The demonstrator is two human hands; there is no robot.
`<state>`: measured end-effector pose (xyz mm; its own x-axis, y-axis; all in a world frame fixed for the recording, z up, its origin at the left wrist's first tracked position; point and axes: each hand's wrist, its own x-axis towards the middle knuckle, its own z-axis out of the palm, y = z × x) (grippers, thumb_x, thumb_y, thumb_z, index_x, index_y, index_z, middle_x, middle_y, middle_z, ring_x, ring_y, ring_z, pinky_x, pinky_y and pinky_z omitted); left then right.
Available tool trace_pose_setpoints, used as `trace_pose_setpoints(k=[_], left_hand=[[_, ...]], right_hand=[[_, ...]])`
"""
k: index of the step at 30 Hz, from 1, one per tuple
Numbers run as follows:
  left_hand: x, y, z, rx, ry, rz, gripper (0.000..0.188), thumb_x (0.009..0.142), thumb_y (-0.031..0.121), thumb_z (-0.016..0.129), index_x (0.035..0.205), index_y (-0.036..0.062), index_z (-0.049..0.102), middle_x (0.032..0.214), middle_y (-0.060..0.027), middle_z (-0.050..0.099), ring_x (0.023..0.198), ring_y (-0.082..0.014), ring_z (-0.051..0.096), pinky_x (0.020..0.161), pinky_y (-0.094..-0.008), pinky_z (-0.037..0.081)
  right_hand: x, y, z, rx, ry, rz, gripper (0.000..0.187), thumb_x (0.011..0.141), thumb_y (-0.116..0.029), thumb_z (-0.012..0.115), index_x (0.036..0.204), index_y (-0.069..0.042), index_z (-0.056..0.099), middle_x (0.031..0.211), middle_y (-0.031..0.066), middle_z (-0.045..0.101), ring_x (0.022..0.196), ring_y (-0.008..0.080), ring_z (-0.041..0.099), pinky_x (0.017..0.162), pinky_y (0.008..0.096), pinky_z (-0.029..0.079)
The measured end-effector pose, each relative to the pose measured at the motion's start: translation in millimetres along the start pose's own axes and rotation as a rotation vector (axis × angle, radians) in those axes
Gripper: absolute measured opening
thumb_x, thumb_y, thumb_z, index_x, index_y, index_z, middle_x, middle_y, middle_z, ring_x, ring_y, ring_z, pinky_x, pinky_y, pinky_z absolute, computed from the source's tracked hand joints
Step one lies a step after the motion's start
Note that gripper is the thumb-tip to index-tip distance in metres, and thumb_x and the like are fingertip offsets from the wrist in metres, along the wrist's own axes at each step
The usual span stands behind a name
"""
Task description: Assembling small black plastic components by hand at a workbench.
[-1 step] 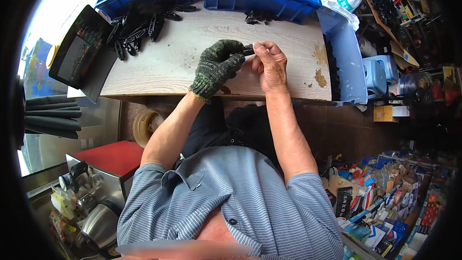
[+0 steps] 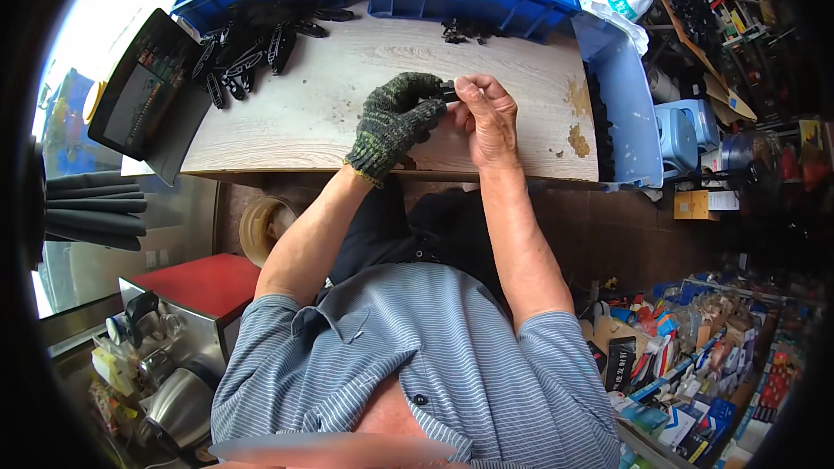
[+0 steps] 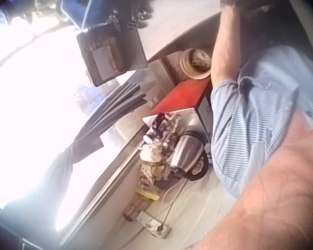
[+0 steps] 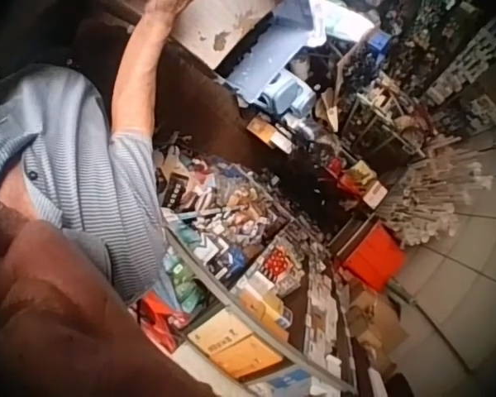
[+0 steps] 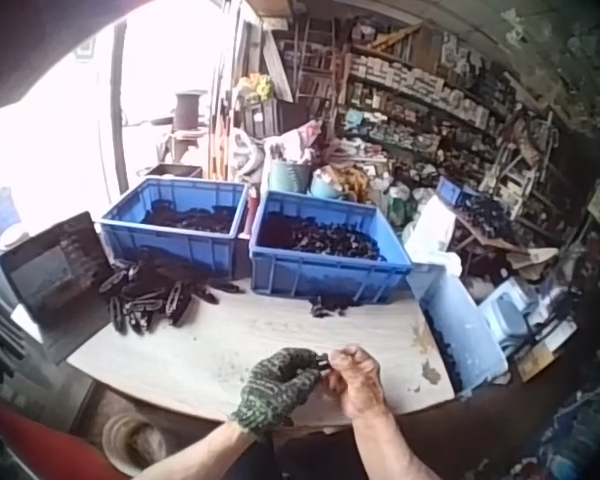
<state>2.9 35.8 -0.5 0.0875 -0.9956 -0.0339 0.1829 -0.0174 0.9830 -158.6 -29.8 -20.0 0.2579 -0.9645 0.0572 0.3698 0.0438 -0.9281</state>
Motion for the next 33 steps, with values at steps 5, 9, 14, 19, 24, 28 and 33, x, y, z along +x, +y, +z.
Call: trace_pose_setpoints(k=[5, 9, 14, 19, 24, 28, 33], left_hand=[[3, -1, 5, -0.013, -0.039, 0.03, 0.032, 0.092, 0.016, 0.072, 0.119, 0.0019, 0.064, 0.092, -0.0047, 0.07, 0.073, -0.0096, 0.063, 0.06, -0.0246, 0.052], [4, 2, 6, -0.03, -0.014, -0.043, 0.033, 0.091, 0.019, 0.073, 0.118, 0.0006, 0.064, 0.088, -0.0049, 0.069, 0.071, -0.0092, 0.062, 0.058, -0.0246, 0.051], [2, 15, 6, -0.064, 0.012, -0.104, 0.032, 0.092, 0.024, 0.073, 0.111, -0.0003, 0.066, 0.079, -0.0046, 0.067, 0.064, -0.0097, 0.06, 0.055, -0.0249, 0.048], [9, 8, 9, -0.141, 0.081, -0.1, 0.026, 0.092, 0.022, 0.072, 0.099, -0.0021, 0.067, 0.07, -0.0049, 0.063, 0.057, -0.0113, 0.057, 0.051, -0.0261, 0.045], [7, 2, 6, -0.145, 0.133, -0.078, 0.026, 0.09, 0.022, 0.073, 0.097, -0.0023, 0.067, 0.07, -0.0056, 0.063, 0.057, -0.0122, 0.057, 0.051, -0.0265, 0.045], [3, 12, 9, -0.173, 0.167, -0.073, 0.025, 0.09, 0.022, 0.073, 0.097, -0.002, 0.067, 0.07, -0.0056, 0.062, 0.057, -0.0125, 0.056, 0.053, -0.0272, 0.045], [3, 9, 5, -0.184, 0.125, -0.081, 0.022, 0.091, 0.019, 0.071, 0.097, -0.0016, 0.067, 0.07, -0.0052, 0.062, 0.057, -0.0124, 0.056, 0.053, -0.0274, 0.045]], right_hand=[[-5, -5, 6, 0.01, 0.0, 0.032, 0.012, 0.088, -0.016, 0.079, 0.096, -0.012, 0.071, 0.076, -0.0049, 0.065, 0.052, 0.005, 0.053, 0.05, 0.0196, 0.044], [-3, -5, 4, -0.008, -0.011, 0.047, 0.013, 0.088, -0.017, 0.079, 0.097, -0.012, 0.071, 0.076, -0.0055, 0.065, 0.053, 0.0043, 0.053, 0.052, 0.0198, 0.046], [-4, -8, 4, -0.001, -0.056, 0.097, 0.013, 0.089, -0.018, 0.078, 0.097, -0.012, 0.07, 0.077, -0.0051, 0.064, 0.055, 0.0045, 0.054, 0.057, 0.0216, 0.05], [-2, -8, 9, -0.053, -0.036, 0.069, 0.015, 0.089, -0.021, 0.078, 0.095, -0.01, 0.068, 0.074, -0.0036, 0.062, 0.053, 0.0061, 0.053, 0.06, 0.023, 0.052], [-5, -27, 20, -0.142, -0.026, 0.173, 0.024, 0.086, -0.028, 0.081, 0.084, -0.009, 0.065, 0.07, -0.0026, 0.059, 0.054, 0.0072, 0.051, 0.051, 0.0234, 0.045], [-1, -21, 12, -0.24, -0.076, 0.241, 0.031, 0.087, -0.028, 0.078, 0.07, -0.011, 0.057, 0.062, -0.0046, 0.05, 0.047, 0.0062, 0.045, 0.043, 0.0237, 0.039], [-1, -3, 14, -0.251, -0.069, 0.057, 0.036, 0.088, -0.025, 0.076, 0.064, -0.013, 0.052, 0.06, -0.0066, 0.046, 0.048, 0.0039, 0.04, 0.042, 0.0228, 0.035]])
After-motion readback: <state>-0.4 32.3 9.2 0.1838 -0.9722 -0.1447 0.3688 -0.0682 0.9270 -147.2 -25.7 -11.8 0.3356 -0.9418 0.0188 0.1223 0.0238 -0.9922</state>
